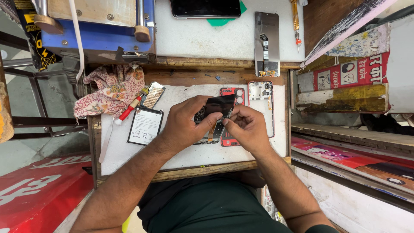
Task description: The person assembles a smartphone by placing the battery, connecting ribbon cables, and fitting the back cover. They use a screwdriver to secure screws and handle various internal components on a workbench.
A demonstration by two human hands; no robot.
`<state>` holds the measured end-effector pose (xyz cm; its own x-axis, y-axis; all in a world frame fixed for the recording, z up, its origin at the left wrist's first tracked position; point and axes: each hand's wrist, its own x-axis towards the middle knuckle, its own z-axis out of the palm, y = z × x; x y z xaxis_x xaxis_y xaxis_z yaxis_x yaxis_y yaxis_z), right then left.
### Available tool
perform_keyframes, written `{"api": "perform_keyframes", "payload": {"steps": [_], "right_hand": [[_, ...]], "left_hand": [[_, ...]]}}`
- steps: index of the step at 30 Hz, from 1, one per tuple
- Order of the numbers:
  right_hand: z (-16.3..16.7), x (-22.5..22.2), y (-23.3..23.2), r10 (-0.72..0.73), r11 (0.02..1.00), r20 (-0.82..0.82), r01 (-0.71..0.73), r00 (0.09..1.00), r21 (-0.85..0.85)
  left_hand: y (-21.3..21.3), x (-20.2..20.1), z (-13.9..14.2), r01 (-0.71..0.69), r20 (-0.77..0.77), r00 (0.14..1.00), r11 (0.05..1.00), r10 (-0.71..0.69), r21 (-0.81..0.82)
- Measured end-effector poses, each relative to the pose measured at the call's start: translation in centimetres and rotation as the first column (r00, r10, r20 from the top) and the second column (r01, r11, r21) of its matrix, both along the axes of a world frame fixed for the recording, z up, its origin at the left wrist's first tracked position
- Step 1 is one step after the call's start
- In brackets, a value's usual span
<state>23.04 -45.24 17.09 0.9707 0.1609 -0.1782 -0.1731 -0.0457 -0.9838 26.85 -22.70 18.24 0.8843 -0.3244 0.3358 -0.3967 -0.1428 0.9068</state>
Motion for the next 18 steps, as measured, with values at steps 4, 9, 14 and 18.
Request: {"api": "perform_keyframes", "payload": {"steps": [4, 9, 14, 18], "right_hand": [[-0.2, -0.5, 0.2, 0.002, 0.999, 0.042, 0.000, 0.999, -0.054], [-0.4, -0.8, 1.1, -0.038, 0.993, 0.079, 0.046, 0.996, -0.111], [0.0, -0.4, 1.4, 0.006, 1.000, -0.015, -0.007, 1.000, -0.031], [0.1, -0.7, 1.7, 0.024, 0.997, -0.058, -0.029, 0.998, -0.075]], "left_hand": [[0.1, -0.4, 0.0, -0.001, 0.006, 1.000, 1.000, 0.001, -0.020], [0.4, -0.7, -0.1, -0.064, 0.044, 0.997, 0.998, 0.064, 0.012], [1.1, -0.6, 0.0, -0.096, -0.088, 0.991, 0.995, 0.097, 0.020], [1.4, -0.5, -0.1, -0.094, -0.227, 0.971, 0.993, 0.076, -0.069]]}}
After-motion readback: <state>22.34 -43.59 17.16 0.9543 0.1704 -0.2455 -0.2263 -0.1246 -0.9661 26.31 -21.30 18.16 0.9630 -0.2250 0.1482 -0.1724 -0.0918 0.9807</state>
